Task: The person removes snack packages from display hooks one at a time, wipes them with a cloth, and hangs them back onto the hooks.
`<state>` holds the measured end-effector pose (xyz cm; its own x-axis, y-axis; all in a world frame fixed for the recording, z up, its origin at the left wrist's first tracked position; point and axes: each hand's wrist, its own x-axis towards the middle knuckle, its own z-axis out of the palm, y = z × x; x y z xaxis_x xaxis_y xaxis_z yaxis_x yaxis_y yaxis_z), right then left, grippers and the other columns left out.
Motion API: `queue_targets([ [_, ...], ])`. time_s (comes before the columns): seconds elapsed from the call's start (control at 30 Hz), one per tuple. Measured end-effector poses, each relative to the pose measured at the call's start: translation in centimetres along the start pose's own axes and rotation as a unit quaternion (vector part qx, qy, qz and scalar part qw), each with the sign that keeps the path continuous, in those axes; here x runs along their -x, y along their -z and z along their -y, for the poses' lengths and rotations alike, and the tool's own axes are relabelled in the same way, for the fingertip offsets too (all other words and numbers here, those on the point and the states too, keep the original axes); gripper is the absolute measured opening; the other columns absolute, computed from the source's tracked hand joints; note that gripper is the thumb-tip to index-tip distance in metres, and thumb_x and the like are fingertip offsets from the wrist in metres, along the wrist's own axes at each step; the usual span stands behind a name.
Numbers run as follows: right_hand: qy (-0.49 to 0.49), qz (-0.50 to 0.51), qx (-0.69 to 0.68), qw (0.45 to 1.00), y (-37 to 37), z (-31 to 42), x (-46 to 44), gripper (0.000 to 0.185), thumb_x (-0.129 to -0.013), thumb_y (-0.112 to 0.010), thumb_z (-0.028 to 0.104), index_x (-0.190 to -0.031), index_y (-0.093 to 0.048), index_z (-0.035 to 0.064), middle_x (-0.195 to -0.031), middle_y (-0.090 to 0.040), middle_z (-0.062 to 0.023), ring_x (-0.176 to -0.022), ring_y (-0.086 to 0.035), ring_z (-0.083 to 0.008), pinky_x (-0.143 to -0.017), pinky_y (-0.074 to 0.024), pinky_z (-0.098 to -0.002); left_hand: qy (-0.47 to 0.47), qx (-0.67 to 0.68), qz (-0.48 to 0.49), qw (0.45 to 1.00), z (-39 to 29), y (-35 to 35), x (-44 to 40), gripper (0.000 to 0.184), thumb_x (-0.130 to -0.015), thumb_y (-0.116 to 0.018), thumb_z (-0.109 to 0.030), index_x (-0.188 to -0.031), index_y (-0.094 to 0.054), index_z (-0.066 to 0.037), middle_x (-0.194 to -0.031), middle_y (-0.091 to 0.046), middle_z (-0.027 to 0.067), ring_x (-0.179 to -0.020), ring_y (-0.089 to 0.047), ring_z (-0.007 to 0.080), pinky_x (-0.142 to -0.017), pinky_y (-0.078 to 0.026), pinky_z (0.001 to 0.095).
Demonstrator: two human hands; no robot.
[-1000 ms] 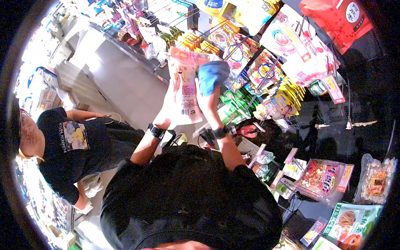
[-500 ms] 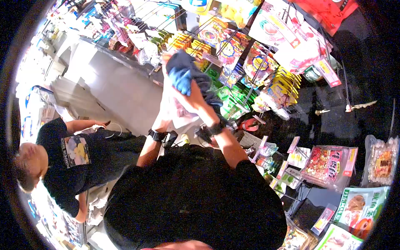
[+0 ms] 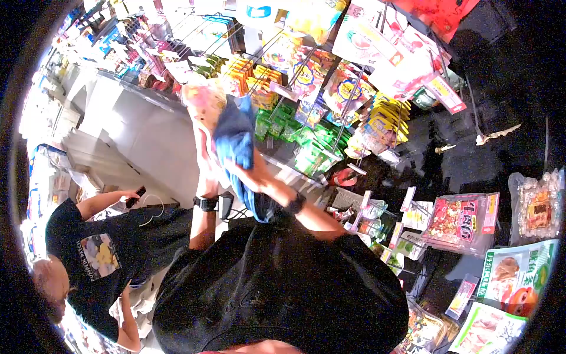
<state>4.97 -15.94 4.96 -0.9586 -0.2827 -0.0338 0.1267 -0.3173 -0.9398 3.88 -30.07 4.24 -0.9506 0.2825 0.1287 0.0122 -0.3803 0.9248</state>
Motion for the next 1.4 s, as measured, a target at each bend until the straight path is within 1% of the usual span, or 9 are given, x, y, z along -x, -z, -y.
queue_targets([
  [0.1,0.153,0.051,0.279,0.947,0.8,-1.4,1.4,0.052,-0.082,-0.065,0.018,-0.126,-0.04,0.0049,-0.131,-0.042,-0.0147,-0.117,-0.045,-0.0243,-0.101,-0.0349,-0.0405,0.004,-0.008,-0.002,1.0,-0.2,0.5,-0.1,0.054,-0.092,-0.048,-0.026,-0.137,-0.033,-0.001,-0.134,-0.039,0.0198,-0.121,-0.04,0.0307,-0.101,-0.034,0.04],
  [0.27,0.036,0.02,0.073,0.996,1.2,2.8,-5.3,0.044,-0.08,-0.07,0.031,-0.11,-0.053,0.0034,-0.105,-0.056,-0.009,-0.099,-0.051,-0.0185,-0.09,-0.041,-0.0341,0.007,-0.015,-0.018,1.0,0.6,-1.0,1.3,0.055,-0.092,-0.048,-0.027,-0.138,-0.032,-0.001,-0.135,-0.037,0.0207,-0.122,-0.039,0.0319,-0.101,-0.033,0.0408],
  [0.7,-0.203,0.009,-0.161,0.966,5.1,0.4,-1.7,0.045,-0.086,-0.064,0.035,-0.117,-0.057,0.0037,-0.109,-0.06,-0.003,-0.097,-0.055,-0.0111,-0.089,-0.0437,-0.0272,0.063,-0.093,-0.069,0.991,4.7,-4.8,-1.3,0.057,-0.091,-0.048,-0.029,-0.138,-0.031,-0.002,-0.137,-0.033,0.023,-0.124,-0.035,0.035,-0.103,-0.031,0.0428],
  [0.77,0.021,0.058,-0.115,0.991,7.9,1.8,0.4,0.046,-0.089,-0.059,0.034,-0.123,-0.054,0.0044,-0.114,-0.058,-0.002,-0.1,-0.054,-0.0115,-0.092,-0.0414,-0.0281,0.085,-0.157,-0.069,0.982,6.2,-5.7,-1.4,0.058,-0.091,-0.048,-0.03,-0.138,-0.031,-0.002,-0.137,-0.032,0.0233,-0.125,-0.035,0.0354,-0.103,-0.031,0.0431],
  [0.8,0.019,0.066,-0.082,0.994,8.7,1.2,0.9,0.038,-0.097,-0.041,0.019,-0.131,-0.047,0.0011,-0.132,-0.05,-0.007,-0.123,-0.041,-0.0145,-0.106,-0.0273,-0.0293,0.086,-0.213,-0.063,0.971,6.8,-6.1,-1.9,0.058,-0.091,-0.048,-0.03,-0.138,-0.031,-0.002,-0.138,-0.032,0.0235,-0.125,-0.035,0.0357,-0.103,-0.03,0.0432],
  [0.9,-0.227,-0.051,0.049,0.971,11.2,-0.3,1.2,0.049,-0.089,-0.058,0.035,-0.128,-0.052,0.0057,-0.132,-0.05,-0.007,-0.121,-0.042,-0.0136,-0.104,-0.0282,-0.0276,0.007,-0.51,0.022,0.86,8.2,-6.6,-2.7,0.053,-0.093,-0.044,-0.03,-0.137,-0.034,-0.002,-0.136,-0.031,0.0276,-0.125,-0.034,0.04,-0.104,-0.029,0.0449],
  [1.03,-0.141,-0.169,-0.151,0.964,13.8,-1.0,3.4,0.05,-0.083,-0.067,0.033,-0.123,-0.055,0.0047,-0.122,-0.057,-0.0111,-0.109,-0.053,-0.0154,-0.095,-0.0405,-0.028,-0.086,-0.594,0.058,0.797,10.1,-10.7,-3.3,0.059,-0.086,-0.055,-0.027,-0.139,-0.036,-0.008,-0.14,-0.029,0.0265,-0.121,-0.034,0.0466,-0.099,-0.034,0.0509],
  [1.23,-0.097,-0.236,-0.223,0.941,19.4,1.0,9.6,0.046,-0.09,-0.057,0.037,-0.12,-0.055,0.0022,-0.111,-0.063,-0.0085,-0.093,-0.062,-0.0159,-0.082,-0.0492,-0.0269,0.039,-0.437,0.083,0.895,15.0,-8.9,-7.8,0.063,-0.085,-0.066,-0.027,-0.136,-0.039,-0.003,-0.125,-0.051,0.0158,-0.104,-0.056,0.0226,-0.083,-0.05,0.0337],
  [1.4,-0.189,-0.197,-0.108,0.956,28.2,-4.9,9.2,0.039,-0.091,-0.054,0.028,-0.123,-0.056,0.0055,-0.121,-0.058,-0.0028,-0.11,-0.053,-0.0137,-0.1,-0.0363,-0.0272,0.239,-0.05,0.098,0.965,18.7,-11.3,-13.9,0.045,-0.087,-0.064,-0.022,-0.124,-0.05,0.0,-0.107,-0.062,0.006,-0.093,-0.059,0.0124,-0.08,-0.048,0.0261],
])
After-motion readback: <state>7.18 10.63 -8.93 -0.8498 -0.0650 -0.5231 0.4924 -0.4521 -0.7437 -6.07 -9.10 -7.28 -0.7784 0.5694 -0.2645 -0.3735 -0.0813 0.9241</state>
